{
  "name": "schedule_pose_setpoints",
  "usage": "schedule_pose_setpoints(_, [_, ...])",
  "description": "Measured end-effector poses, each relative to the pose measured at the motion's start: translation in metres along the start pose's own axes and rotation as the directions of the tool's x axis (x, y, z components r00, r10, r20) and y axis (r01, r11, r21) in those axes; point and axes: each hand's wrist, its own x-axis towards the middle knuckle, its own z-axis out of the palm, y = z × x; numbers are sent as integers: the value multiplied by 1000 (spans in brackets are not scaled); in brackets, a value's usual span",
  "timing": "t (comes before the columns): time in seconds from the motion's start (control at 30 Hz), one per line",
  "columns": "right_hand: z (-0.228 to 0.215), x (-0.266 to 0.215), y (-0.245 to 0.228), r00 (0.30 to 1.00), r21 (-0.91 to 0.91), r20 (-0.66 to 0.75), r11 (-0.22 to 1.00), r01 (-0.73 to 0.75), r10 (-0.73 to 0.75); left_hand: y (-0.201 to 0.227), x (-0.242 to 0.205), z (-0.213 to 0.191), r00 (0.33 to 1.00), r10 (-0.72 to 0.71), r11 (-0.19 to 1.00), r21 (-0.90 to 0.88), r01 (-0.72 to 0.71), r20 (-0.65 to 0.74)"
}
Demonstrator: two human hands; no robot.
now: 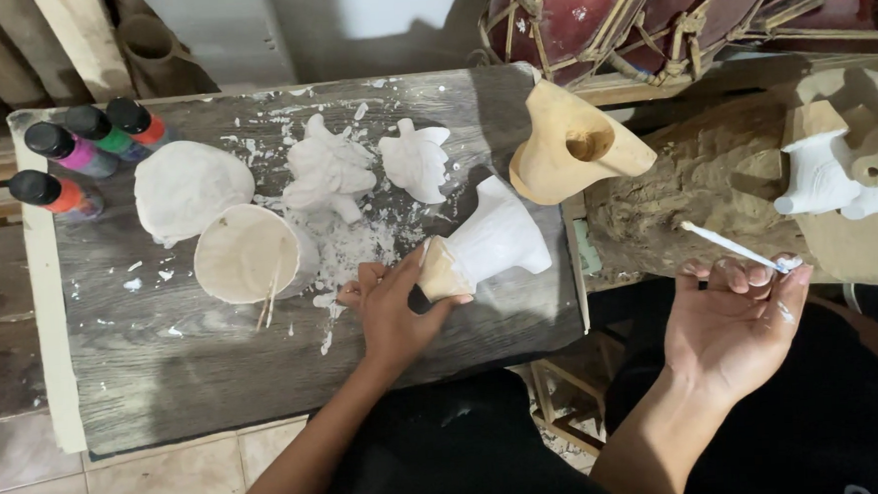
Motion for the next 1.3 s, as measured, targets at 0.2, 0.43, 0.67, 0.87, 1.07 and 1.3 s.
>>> schedule_pose_setpoints(0.2, [2, 3, 6, 998, 23, 45, 999, -45, 44, -15, 5, 11, 995, 76, 995, -53, -79, -63])
schedule_pose_setpoints(0.43, [7, 5, 14, 996, -45, 84, 999, -13, 16, -14, 6, 10, 995, 65, 998, -13, -66, -76])
schedule_pose_setpoints(0.67, [19, 4, 17, 998, -62, 67, 998, -1, 5, -1, 12, -3, 999, 23, 999, 26, -22, -36])
schedule_pose_setpoints(0.87, [17, 7, 21, 998, -62, 62, 998, -16, 20, -2, 10, -6, 997, 61, 996, 72, -58, -43])
schedule_pose_setpoints(1.07, [16, 6, 20, 998, -63, 41, 997, -36, 39, -2, 0, -5, 986, 125, 990, 75, -117, -115])
schedule_pose_setpoints(1.3, [16, 6, 20, 994, -83, 107, 996, -24, 32, -5, -4, -3, 995, 14, 998, 57, -9, -95])
